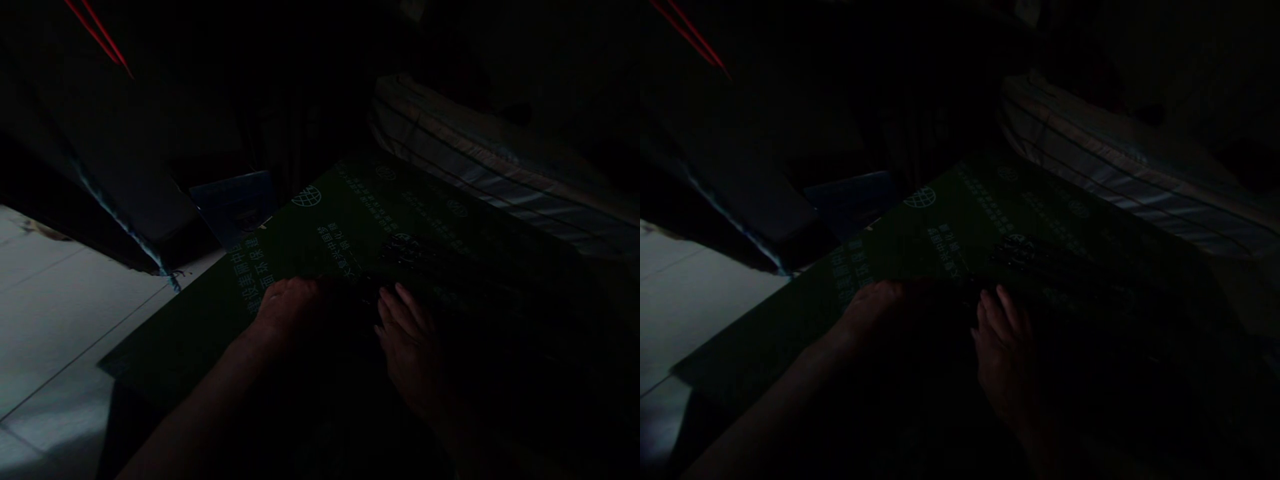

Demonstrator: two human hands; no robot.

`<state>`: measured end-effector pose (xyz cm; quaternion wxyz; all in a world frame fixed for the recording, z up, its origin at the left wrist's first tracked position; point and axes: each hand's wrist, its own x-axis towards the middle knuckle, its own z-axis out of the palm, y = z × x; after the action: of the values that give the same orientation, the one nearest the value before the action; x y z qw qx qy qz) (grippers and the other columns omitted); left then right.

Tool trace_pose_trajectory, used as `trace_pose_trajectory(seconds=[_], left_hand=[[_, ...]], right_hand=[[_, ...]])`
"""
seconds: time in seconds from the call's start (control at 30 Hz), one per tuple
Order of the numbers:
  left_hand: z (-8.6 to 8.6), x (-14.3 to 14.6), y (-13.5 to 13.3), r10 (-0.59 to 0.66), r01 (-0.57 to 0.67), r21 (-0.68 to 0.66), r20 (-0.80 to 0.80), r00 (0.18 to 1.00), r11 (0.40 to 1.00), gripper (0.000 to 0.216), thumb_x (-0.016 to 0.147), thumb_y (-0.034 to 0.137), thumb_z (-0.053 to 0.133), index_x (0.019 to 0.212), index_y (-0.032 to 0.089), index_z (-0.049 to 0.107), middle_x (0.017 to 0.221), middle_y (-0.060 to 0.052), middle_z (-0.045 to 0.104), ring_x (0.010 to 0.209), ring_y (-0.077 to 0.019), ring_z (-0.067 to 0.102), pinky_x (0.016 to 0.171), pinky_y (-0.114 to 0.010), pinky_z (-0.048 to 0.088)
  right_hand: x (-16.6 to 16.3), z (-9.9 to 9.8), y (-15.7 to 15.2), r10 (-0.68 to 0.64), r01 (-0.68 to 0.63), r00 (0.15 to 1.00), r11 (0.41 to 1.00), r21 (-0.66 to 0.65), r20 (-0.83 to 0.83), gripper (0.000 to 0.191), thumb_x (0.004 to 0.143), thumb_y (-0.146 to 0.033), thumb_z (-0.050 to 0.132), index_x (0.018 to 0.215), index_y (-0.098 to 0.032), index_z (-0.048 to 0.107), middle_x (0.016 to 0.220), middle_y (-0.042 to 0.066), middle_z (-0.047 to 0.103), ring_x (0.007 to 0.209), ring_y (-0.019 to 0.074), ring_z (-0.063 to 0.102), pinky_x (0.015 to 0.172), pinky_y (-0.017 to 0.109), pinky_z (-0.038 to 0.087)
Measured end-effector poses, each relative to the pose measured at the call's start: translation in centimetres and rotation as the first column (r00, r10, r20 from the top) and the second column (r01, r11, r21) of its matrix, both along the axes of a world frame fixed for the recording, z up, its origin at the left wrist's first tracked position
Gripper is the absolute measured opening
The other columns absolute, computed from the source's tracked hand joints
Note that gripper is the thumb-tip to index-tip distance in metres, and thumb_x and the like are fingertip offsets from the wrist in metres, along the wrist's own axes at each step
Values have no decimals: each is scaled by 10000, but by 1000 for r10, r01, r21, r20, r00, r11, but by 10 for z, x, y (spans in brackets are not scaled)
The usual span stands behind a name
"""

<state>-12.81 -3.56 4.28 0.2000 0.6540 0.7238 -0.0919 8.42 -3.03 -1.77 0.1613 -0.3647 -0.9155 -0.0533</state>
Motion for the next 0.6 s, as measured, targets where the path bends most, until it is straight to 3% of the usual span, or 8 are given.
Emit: trace_pose_trajectory(seconds=[0.6], left_hand=[[0,-2,1,10,-10,-21,11,1000,1000,317,907,279,392,1166,266,574,1069,-58,683,967,-267,654,776,-355,507]], right_hand=[[0,-1,-4,-32,34,999,998,57,-31,324,907,-195,436,1201,-128,555,1329,97,541,1304,327,367,976,553,363]])
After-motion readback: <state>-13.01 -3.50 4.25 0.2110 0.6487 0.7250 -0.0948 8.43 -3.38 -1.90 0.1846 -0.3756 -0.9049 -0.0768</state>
